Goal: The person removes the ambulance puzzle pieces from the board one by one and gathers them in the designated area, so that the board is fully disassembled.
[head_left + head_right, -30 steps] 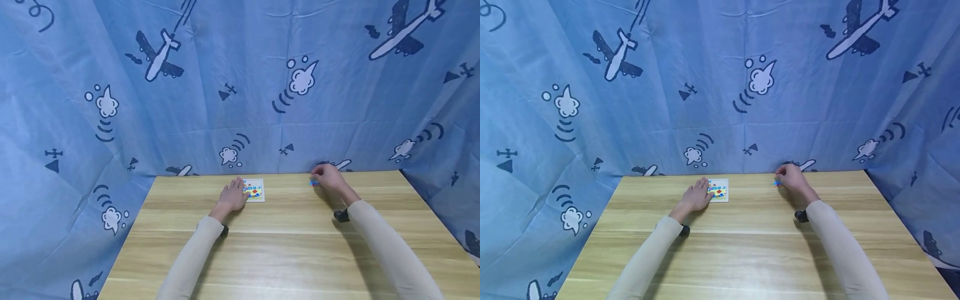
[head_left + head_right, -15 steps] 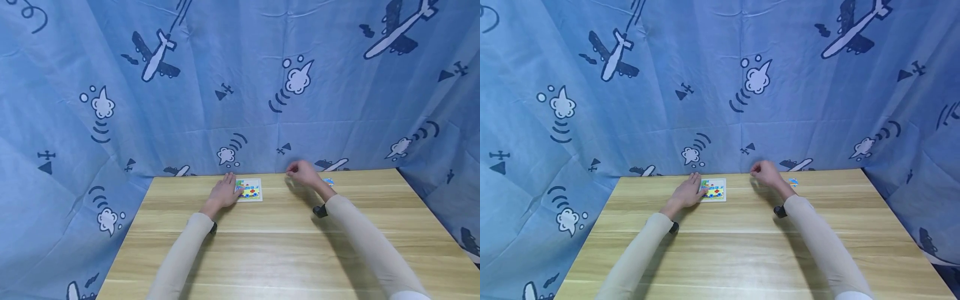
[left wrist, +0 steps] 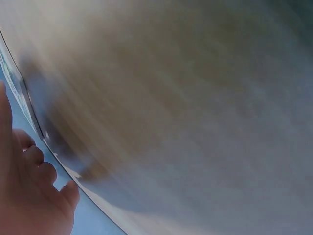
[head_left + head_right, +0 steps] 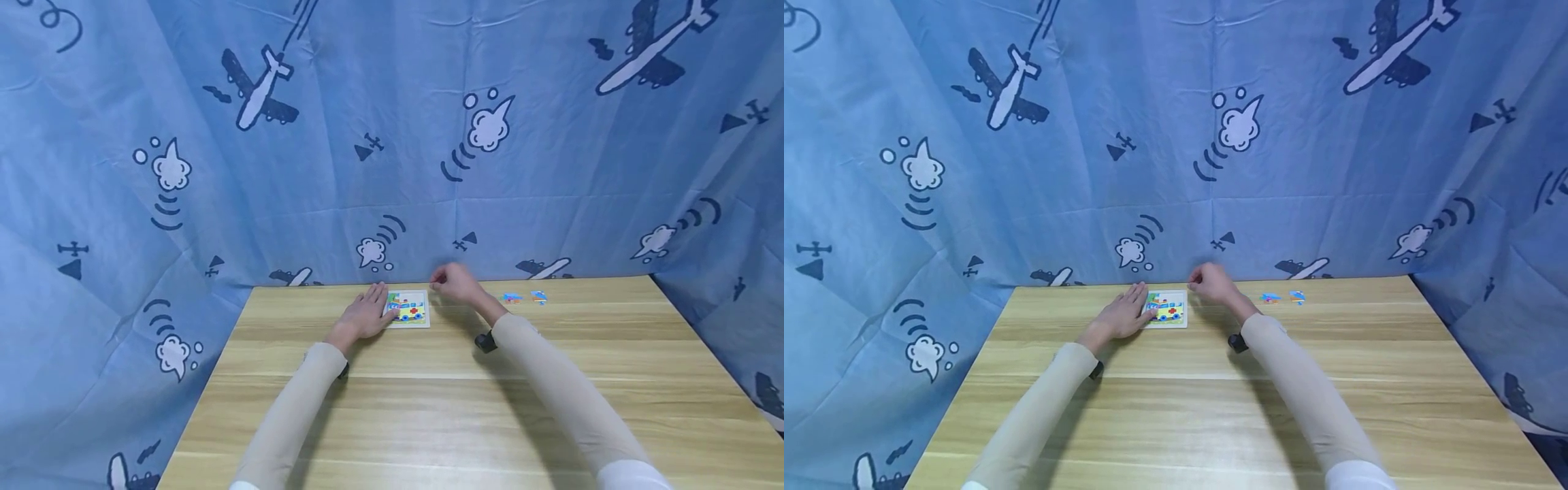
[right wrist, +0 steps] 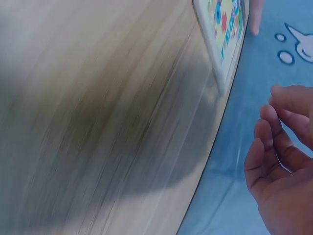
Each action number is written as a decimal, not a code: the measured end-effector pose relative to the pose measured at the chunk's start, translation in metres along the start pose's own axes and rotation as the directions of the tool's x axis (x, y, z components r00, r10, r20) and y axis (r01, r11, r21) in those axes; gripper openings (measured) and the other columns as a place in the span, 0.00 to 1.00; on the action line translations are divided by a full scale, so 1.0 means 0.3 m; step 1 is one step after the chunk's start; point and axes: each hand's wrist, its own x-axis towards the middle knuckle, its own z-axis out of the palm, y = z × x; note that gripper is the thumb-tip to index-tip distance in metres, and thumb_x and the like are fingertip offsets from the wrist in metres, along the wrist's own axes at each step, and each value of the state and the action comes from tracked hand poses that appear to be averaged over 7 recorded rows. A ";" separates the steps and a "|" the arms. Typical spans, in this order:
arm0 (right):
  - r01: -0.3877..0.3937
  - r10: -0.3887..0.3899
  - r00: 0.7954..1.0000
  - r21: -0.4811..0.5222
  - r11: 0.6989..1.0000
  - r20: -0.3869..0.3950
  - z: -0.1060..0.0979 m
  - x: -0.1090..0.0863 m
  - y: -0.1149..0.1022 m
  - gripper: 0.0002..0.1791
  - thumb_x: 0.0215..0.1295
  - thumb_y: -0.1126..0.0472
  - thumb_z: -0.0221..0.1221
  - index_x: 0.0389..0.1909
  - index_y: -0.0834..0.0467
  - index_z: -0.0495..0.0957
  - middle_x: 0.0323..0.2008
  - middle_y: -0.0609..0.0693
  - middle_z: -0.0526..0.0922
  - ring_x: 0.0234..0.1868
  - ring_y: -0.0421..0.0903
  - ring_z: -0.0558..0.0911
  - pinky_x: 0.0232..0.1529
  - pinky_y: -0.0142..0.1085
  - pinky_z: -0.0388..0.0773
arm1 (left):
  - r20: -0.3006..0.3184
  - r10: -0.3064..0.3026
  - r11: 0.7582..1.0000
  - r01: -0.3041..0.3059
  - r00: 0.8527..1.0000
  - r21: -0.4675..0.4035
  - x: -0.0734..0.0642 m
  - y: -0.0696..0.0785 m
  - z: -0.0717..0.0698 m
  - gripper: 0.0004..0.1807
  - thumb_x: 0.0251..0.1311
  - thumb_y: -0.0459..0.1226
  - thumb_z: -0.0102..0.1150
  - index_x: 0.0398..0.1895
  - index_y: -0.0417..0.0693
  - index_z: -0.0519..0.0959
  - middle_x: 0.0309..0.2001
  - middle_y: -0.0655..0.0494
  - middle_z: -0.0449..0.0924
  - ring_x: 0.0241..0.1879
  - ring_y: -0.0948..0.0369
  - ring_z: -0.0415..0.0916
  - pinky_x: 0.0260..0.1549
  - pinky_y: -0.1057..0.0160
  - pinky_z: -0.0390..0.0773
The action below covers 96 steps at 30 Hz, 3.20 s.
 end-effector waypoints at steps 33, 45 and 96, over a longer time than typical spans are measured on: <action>-0.038 0.042 0.994 -0.037 0.999 0.105 0.230 0.083 -0.141 0.08 0.70 0.64 0.65 0.43 0.63 0.90 0.44 0.57 0.92 0.44 0.50 0.88 0.52 0.43 0.87 | 0.038 0.019 0.999 -0.017 0.999 -0.040 0.001 -0.020 -0.004 0.40 0.83 0.58 0.32 0.87 0.46 0.46 0.88 0.51 0.41 0.87 0.51 0.39 0.86 0.45 0.48; -0.073 0.077 0.995 -0.056 0.996 0.063 0.254 0.088 -0.146 0.07 0.71 0.63 0.64 0.38 0.60 0.89 0.39 0.54 0.91 0.42 0.49 0.87 0.51 0.43 0.86 | 0.070 0.013 0.999 -0.010 0.997 -0.040 -0.003 -0.011 -0.019 0.40 0.83 0.58 0.32 0.86 0.44 0.46 0.87 0.49 0.42 0.87 0.49 0.41 0.85 0.44 0.48; -0.112 0.135 0.990 0.316 0.942 -0.050 0.203 0.052 -0.116 0.13 0.70 0.66 0.65 0.53 0.62 0.83 0.40 0.57 0.89 0.39 0.48 0.87 0.40 0.37 0.84 | 0.100 -0.048 0.999 0.045 0.994 0.026 -0.001 -0.001 0.008 0.35 0.85 0.52 0.21 0.88 0.49 0.39 0.88 0.52 0.35 0.88 0.50 0.34 0.86 0.45 0.42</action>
